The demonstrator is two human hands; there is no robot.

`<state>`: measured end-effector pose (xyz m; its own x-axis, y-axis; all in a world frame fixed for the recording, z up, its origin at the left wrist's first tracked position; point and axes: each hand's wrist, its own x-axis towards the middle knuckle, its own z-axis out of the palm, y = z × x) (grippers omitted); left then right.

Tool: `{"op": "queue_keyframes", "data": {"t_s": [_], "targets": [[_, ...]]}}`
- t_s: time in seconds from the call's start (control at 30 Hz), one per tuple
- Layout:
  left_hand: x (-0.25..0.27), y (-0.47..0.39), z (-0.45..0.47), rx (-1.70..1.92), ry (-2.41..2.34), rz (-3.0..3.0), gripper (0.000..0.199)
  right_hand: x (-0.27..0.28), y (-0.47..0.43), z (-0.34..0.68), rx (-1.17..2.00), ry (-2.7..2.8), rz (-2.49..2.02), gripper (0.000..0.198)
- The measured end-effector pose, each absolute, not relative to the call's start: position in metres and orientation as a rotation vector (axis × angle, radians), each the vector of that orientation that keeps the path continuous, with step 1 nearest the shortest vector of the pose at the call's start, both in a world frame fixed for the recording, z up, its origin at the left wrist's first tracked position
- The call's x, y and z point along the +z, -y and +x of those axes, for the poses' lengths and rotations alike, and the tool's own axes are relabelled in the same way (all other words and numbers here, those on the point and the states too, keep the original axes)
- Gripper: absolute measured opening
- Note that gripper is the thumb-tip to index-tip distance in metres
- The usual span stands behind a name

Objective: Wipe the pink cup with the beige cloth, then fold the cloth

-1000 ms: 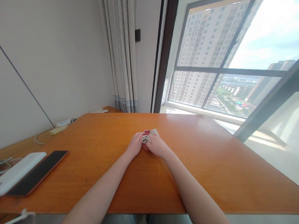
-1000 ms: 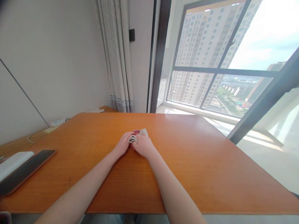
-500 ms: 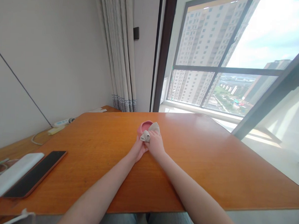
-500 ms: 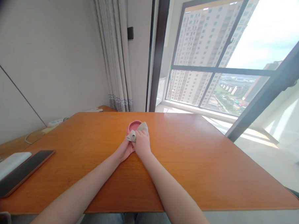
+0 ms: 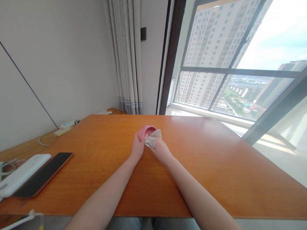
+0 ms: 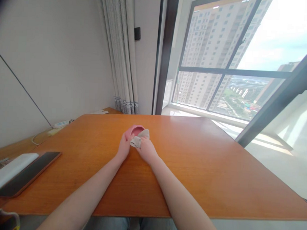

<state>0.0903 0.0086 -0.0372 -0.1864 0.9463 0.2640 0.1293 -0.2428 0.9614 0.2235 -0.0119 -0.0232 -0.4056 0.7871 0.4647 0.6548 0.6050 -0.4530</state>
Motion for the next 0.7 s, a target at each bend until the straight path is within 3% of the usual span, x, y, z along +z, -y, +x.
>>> {"op": "queue_keyframes", "data": {"t_s": [0.4, 0.7], "targets": [[-0.009, -0.01, 0.053, 1.116, -1.534, 2.025, 0.035, -0.014, 0.019, 0.226, 0.082, 2.386, -1.008, 0.011], [-0.017, -0.011, 0.066, 1.376, -1.456, 1.552, 0.036, -0.027, 0.02, 0.213, -0.149, 2.356, -1.178, 0.014]]}}
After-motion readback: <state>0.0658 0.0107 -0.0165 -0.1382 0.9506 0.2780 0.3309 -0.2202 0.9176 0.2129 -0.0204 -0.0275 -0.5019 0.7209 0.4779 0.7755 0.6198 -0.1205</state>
